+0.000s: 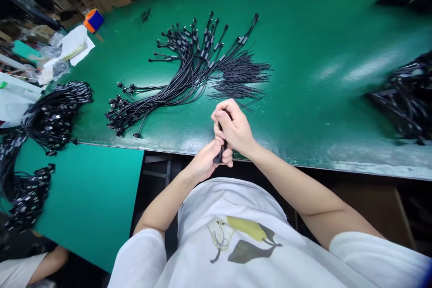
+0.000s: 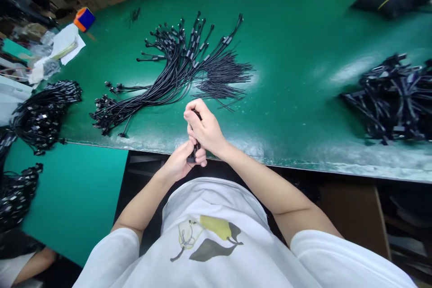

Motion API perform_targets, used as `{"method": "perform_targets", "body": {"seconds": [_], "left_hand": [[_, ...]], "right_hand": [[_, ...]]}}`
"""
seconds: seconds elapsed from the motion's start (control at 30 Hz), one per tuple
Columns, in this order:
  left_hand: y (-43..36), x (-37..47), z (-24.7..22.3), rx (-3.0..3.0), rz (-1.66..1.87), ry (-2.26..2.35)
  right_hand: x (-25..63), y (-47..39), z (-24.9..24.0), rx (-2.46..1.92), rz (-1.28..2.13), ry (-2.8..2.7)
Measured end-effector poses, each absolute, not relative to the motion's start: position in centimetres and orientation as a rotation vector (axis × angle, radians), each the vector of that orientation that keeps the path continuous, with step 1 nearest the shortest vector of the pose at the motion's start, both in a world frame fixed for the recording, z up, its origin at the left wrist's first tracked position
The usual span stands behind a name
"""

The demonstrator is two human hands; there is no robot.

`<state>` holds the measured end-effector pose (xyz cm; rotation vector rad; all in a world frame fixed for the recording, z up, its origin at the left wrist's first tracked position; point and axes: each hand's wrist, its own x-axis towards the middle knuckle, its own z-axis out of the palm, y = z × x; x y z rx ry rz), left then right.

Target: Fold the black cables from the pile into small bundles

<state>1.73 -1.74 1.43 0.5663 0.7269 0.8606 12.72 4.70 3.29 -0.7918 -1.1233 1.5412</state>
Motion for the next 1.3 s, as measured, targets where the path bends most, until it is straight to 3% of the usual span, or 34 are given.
{"method": "perform_targets", "body": {"seconds": [0.23,0.57,0.7,0.77,0.9,1.0,1.17,1.3], "left_hand": [[-1.6,1.8,1.0,0.432,0.712,0.666],[0.0,1.0,-0.4,1.336,0.518,1.023],[-0.8,1.6,-1.1,1.36,0.573,1.15],[-0.8,1.4,-1.3,1.206,0.625,1.11],[0.0,0.5,-1.6,0.834,0.801,1.065],[0.3,0.2,-1.6,0.706,0.807,1.041],[0.4,0.8,-1.3,0.614,0.858,0.991],[0.8,1.7,-0.7,0.571,0.901,0.905]], "right_hand": [[14.5,5.7,4.4,-0.72,2.053,-0.731],[14.3,3.6,2.1,-0.824,1.851,-0.829],[16.1,4.4,0.9,-0.813,1.829,-1.095],[18.5,6.2,0.3,-0.835,1.669,-1.403],[24.6,11.6,-2.1,-1.208,0.72,-1.946],[27.3,14.4,-4.4,-1.298,0.297,-2.278],[27.3,14.6,-4.8,-1.284,0.118,-2.398],[24.6,11.2,-2.4,-1.317,0.342,-2.146]]}}
